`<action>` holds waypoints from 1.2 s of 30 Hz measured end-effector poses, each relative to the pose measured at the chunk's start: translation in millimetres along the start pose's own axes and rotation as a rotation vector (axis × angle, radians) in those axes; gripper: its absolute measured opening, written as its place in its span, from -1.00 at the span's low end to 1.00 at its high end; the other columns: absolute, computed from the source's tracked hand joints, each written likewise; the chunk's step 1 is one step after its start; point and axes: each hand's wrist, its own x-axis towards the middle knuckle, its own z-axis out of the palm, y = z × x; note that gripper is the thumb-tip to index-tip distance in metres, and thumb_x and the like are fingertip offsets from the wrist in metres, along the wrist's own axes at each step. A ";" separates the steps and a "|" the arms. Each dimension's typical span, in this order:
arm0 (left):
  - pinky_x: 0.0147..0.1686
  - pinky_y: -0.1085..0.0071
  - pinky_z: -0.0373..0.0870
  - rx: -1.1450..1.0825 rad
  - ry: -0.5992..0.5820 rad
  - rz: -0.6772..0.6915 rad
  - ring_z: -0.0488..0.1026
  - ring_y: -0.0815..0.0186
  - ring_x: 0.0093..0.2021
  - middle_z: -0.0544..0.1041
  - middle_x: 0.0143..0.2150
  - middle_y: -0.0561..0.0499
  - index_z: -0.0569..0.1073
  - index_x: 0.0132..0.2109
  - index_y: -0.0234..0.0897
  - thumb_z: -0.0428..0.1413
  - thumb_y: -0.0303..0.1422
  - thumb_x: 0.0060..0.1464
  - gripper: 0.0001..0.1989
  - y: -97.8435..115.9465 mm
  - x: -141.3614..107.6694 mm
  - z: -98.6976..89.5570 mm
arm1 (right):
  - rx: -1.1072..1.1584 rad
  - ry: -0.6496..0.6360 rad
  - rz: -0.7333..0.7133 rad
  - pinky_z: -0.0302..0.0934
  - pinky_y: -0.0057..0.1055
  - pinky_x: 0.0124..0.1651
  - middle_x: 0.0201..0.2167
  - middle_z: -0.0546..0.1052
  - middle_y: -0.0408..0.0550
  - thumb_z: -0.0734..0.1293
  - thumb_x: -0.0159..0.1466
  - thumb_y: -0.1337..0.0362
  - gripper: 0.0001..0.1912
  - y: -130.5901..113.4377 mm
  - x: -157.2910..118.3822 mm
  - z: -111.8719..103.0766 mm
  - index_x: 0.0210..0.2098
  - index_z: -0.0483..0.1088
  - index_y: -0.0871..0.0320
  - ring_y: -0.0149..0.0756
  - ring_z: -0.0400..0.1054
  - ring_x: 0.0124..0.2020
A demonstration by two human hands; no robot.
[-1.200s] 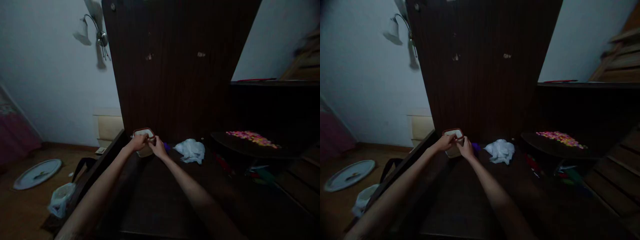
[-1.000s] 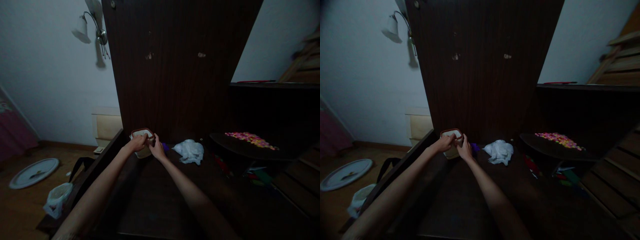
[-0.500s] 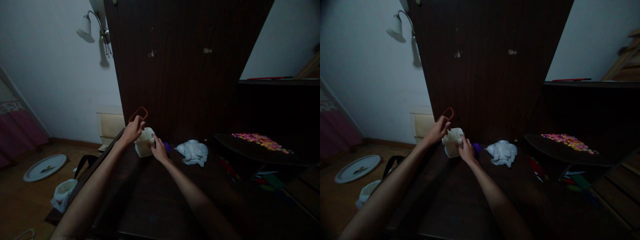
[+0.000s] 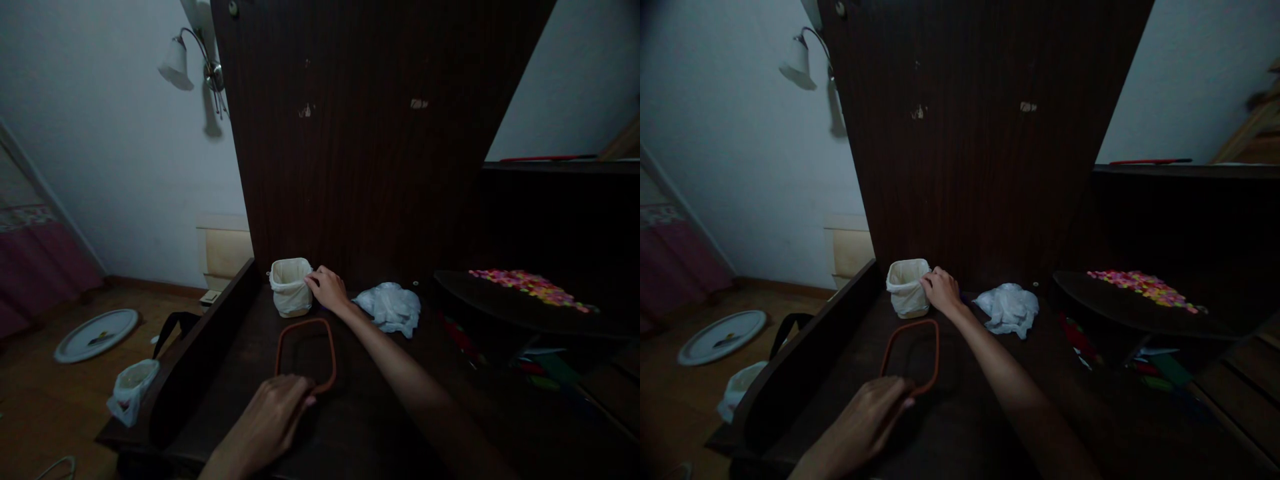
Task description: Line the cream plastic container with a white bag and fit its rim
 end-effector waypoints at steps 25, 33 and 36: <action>0.13 0.01 0.43 0.111 0.076 0.035 0.48 0.00 0.06 0.55 -0.02 -0.14 0.53 0.02 -0.20 0.13 -0.15 0.24 -0.69 -30.8 26.1 39.5 | 0.328 0.155 -0.098 0.23 -0.38 -0.12 -0.33 0.55 -0.03 0.29 0.30 0.37 -0.87 -7.3 40.2 -18.4 -0.36 0.47 0.19 -0.29 0.41 -0.25; 0.17 -0.10 0.31 0.199 0.696 -0.287 0.31 -0.12 0.19 0.31 0.25 -0.35 0.23 0.32 -0.32 0.19 -0.16 0.18 -0.34 -85.6 118.1 -28.8 | 0.639 0.209 -0.183 0.31 -0.43 -0.24 -0.36 0.57 -0.09 0.26 0.33 0.21 -0.80 -23.1 50.3 -21.6 -0.31 0.46 0.18 -0.34 0.44 -0.34; 0.15 -0.12 0.31 0.119 0.650 -0.351 0.33 -0.15 0.15 0.37 0.19 -0.33 0.42 0.15 -0.32 0.23 -0.20 0.11 -0.50 -99.4 135.5 -42.2 | 0.708 0.186 -0.235 0.34 -0.43 -0.22 -0.33 0.58 -0.09 0.29 0.31 0.16 -0.78 -28.9 44.9 -25.3 -0.28 0.48 0.17 -0.33 0.46 -0.31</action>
